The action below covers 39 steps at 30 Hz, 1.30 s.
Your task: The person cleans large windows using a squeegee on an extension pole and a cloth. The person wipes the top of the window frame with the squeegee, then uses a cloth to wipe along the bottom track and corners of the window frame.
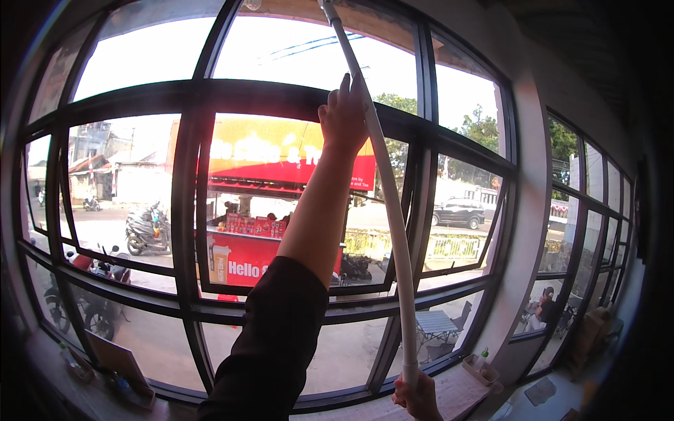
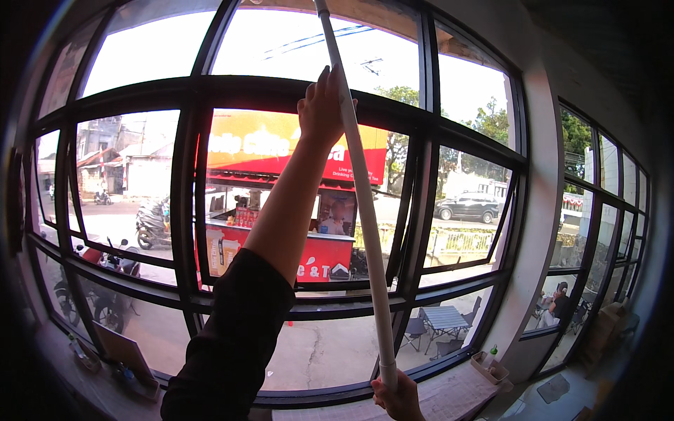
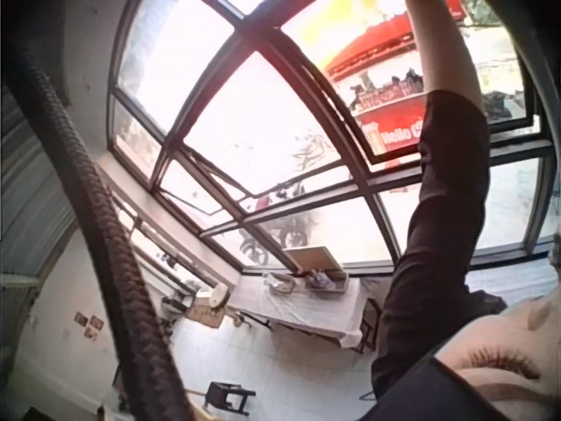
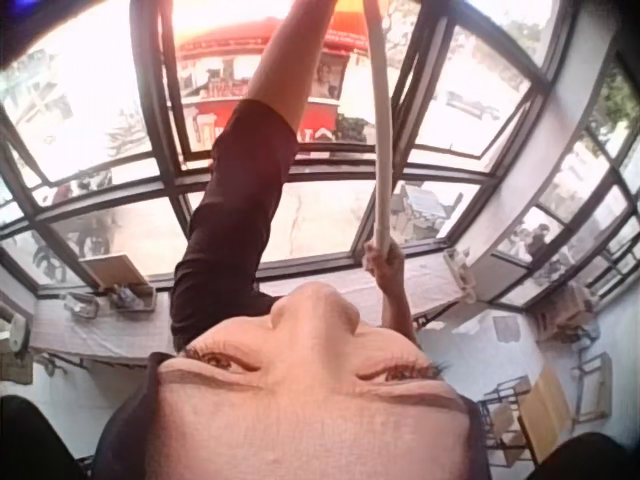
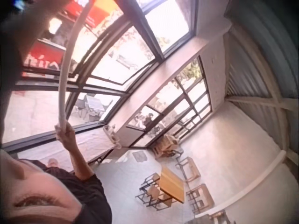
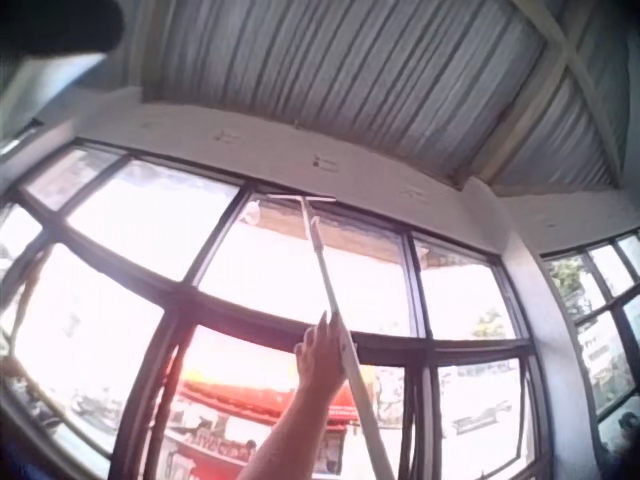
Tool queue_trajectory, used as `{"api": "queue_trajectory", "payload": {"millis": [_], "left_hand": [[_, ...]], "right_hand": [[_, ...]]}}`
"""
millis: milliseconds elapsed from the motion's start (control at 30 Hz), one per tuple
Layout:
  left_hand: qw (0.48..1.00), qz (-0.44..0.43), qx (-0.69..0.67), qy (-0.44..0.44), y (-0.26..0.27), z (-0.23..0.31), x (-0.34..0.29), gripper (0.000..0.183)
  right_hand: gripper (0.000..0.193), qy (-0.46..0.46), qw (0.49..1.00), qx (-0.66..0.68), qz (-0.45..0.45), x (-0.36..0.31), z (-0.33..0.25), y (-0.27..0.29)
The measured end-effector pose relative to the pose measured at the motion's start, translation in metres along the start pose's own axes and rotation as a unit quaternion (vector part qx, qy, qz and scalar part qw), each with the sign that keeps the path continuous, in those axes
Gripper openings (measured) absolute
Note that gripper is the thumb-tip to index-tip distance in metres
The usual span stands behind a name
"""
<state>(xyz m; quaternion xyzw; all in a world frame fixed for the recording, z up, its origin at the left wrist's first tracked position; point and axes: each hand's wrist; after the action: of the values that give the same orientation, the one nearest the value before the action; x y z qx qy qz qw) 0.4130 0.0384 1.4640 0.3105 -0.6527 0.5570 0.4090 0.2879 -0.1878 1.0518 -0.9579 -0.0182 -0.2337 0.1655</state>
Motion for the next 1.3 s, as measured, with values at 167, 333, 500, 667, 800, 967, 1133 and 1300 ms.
{"api": "queue_trajectory", "payload": {"millis": [167,333,500,667,800,967,1133,1300], "left_hand": [[0.999,-0.003,0.017,-0.045,0.002,-0.027,0.021,0.062],[0.987,-0.07,0.056,-0.136,-0.001,-0.037,0.036,0.056],[0.984,-0.121,0.091,-0.097,-0.006,-0.038,0.049,0.055],[0.973,-0.208,0.097,-0.012,-0.009,-0.046,0.064,0.05],[0.981,-0.182,0.06,0.008,-0.019,-0.045,0.06,0.05],[0.984,-0.166,0.058,0.017,-0.022,-0.043,0.058,0.05],[0.995,-0.055,0.066,-0.057,-0.019,-0.041,0.061,0.037],[0.973,0.111,0.064,-0.191,-0.022,-0.034,0.073,0.031]], "right_hand": [[0.016,0.003,0.999,0.003,-0.048,0.023,-0.008,-0.043],[0.023,-0.033,0.995,0.032,-0.083,0.025,-0.011,-0.057],[0.025,-0.033,0.998,0.05,-0.021,0.024,-0.042,-0.086],[0.023,-0.064,0.995,0.051,-0.05,0.029,-0.059,-0.095],[0.027,-0.06,0.996,0.044,-0.044,0.024,-0.073,-0.093],[0.083,0.165,0.979,-0.077,-0.094,0.013,-0.072,-0.079],[0.077,0.273,0.959,0.004,-0.073,-0.022,-0.071,-0.063],[0.025,0.375,0.925,0.036,-0.055,-0.037,-0.074,-0.037]]}}
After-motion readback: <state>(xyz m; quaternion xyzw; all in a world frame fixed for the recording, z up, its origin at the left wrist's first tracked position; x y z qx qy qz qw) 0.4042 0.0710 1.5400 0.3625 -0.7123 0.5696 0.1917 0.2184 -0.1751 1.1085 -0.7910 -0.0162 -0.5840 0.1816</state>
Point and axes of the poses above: each hand's wrist, its own x-axis towards the middle knuckle, its own y-axis out of the back of the hand, z = x × y, and after that the axes turned 14 degrees about z, right-handed
